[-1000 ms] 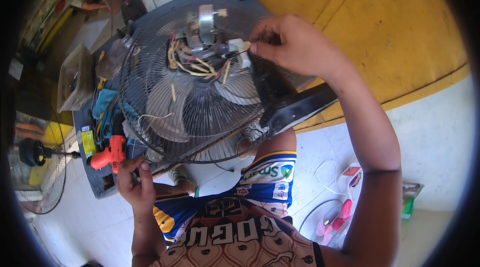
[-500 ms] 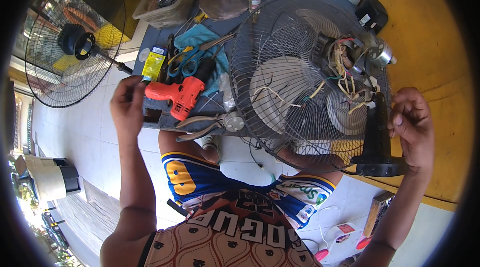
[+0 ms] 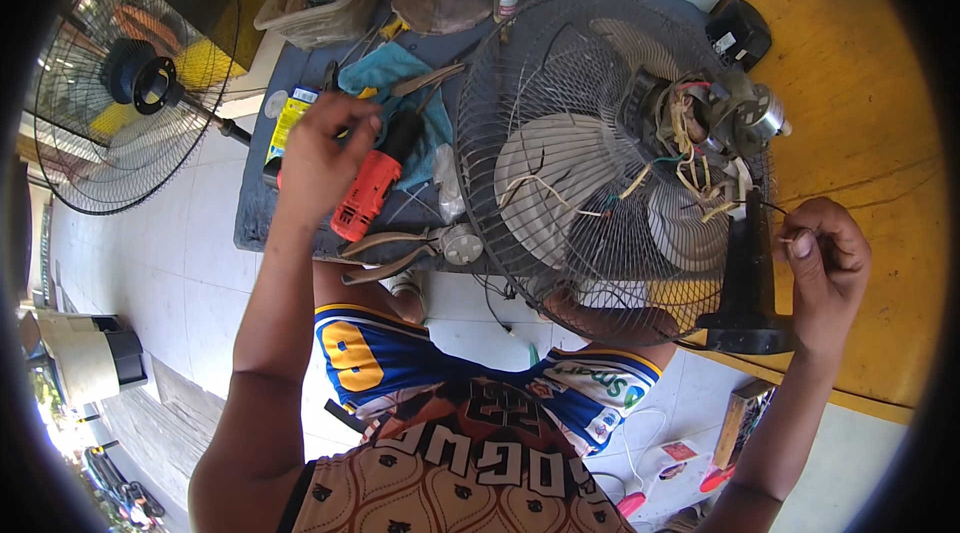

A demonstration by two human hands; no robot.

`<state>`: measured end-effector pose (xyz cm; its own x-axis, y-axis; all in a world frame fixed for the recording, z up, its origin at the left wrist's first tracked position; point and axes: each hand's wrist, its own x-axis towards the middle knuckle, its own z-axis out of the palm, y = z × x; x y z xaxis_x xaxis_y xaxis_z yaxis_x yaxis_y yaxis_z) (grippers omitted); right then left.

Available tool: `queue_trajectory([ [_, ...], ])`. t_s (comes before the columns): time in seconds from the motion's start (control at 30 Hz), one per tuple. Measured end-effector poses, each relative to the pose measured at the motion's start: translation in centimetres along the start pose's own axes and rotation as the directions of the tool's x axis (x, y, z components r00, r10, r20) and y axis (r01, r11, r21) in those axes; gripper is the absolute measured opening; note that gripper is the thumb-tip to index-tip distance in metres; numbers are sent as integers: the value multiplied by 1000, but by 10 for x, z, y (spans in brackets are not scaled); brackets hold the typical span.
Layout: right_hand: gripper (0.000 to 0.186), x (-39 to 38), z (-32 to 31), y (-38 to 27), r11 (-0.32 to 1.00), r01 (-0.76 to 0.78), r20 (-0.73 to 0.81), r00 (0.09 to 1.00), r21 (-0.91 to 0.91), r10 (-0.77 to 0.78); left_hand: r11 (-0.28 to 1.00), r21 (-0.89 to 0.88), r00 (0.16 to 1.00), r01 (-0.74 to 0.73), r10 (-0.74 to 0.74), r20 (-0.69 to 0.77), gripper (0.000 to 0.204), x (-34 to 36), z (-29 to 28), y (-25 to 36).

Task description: The person repairs a fan by stripping wire insulation with scissors, twisting exposed ends, and connecting them to the motor terminals. They repeatedly strip, twist, and attach wires while working on the fan's internal wiring.

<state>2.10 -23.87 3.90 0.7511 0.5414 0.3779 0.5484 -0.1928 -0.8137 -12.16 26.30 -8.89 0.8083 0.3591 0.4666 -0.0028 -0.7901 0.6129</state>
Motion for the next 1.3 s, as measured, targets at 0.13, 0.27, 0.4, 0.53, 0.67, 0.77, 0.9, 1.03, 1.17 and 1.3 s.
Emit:
queue_trajectory([
  [0.13,12,4,22,-24,981,96,58,994,-170,-87,996,-44,995,83,-85,-43,19,55,-15,-4],
  [0.27,9,-14,55,-34,1000,-30,-31,999,8,30,981,194,967,13,-62,248,40,83,-10,-24],
  [0.4,10,-25,68,-24,990,-81,-109,992,-111,69,929,364,871,-59,-130,474,56,86,10,-48],
  [0.53,13,-25,67,-25,985,-97,-138,987,-144,77,955,286,895,80,-195,401,48,101,-1,-69],
  [0.67,17,-18,69,-32,990,-116,-201,975,-76,98,992,67,950,104,-119,290,42,112,-22,-91],
  [0.77,17,-16,74,-34,991,-127,-214,970,-47,114,968,-23,898,251,-224,377,45,115,-28,-102],
  [0.9,14,-21,79,-35,991,-128,-251,959,36,133,926,365,922,91,-216,320,48,99,-13,-80],
  [1.03,10,-24,96,-31,999,15,-243,970,37,-6,966,241,996,-88,80,41,34,69,-4,-24],
  [1.17,14,-24,114,-28,1000,18,-236,971,-21,-22,998,22,997,62,-61,-38,25,59,-28,3],
  [1.3,23,-20,119,-27,951,40,-229,967,-308,-115,993,-58,994,102,-104,-41,21,58,-48,-7],
])
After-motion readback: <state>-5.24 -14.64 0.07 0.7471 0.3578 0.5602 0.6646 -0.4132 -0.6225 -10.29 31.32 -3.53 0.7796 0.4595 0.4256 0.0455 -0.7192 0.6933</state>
